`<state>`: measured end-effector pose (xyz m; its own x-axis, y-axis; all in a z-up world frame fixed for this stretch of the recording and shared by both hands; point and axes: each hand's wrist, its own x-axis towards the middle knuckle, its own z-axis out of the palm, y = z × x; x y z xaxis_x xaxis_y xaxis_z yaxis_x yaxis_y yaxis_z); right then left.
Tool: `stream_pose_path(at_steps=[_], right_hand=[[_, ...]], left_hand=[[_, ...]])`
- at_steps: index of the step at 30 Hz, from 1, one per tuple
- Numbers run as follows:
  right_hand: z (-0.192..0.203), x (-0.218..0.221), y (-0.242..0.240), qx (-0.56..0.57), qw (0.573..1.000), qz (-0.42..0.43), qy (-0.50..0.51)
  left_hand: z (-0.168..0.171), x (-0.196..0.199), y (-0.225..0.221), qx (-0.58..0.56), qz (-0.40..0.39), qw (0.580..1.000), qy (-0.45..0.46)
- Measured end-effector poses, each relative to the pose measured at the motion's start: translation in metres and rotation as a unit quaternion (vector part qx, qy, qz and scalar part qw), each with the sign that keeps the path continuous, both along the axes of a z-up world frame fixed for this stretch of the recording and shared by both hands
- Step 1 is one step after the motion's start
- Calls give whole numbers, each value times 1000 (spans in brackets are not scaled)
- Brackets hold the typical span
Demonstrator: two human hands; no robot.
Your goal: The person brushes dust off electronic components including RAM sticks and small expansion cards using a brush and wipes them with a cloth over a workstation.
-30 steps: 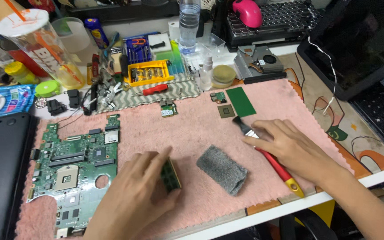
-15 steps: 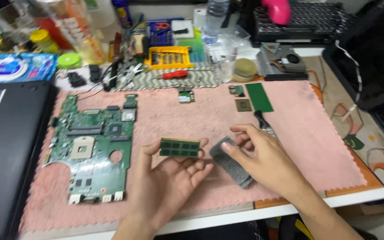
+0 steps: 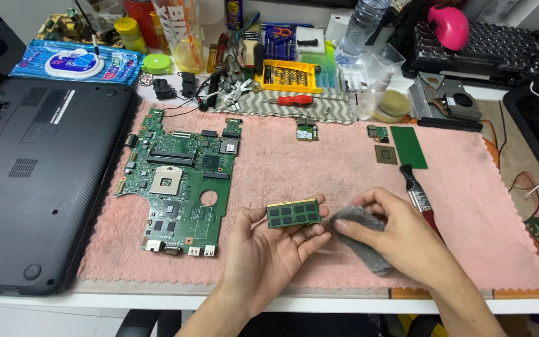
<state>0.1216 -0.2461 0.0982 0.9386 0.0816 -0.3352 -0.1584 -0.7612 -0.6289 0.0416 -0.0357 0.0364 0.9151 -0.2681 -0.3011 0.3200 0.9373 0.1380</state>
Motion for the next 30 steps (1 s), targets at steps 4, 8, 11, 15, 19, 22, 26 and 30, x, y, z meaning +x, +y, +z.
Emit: stream_pose_path(at_steps=[4,8,11,15,19,22,26,30], right_hand=[[16,-5,1,70,996,-34,54],[4,-10,-15,266,959,-85,38],[5,-25,-9,274,960,-49,-29],[4,-52,5,208,954,26,-213],[1,-64,6,153,910,40,-383],[4,-67,5,211,886,86,-404],[5,-66,5,212,883,46,-417],[7,-64,-1,277,880,92,-375]], left_hand=[[-6,-4,-4,70,25,994,-75],[-11,-8,-10,189,55,968,-158],[-14,-14,-19,268,38,938,-216],[29,-39,-26,411,-36,884,-219],[64,-60,-30,574,-96,800,-145],[54,-63,-36,573,-84,803,-139],[38,-58,-41,599,-4,761,-250],[20,-48,-35,592,3,745,-307]])
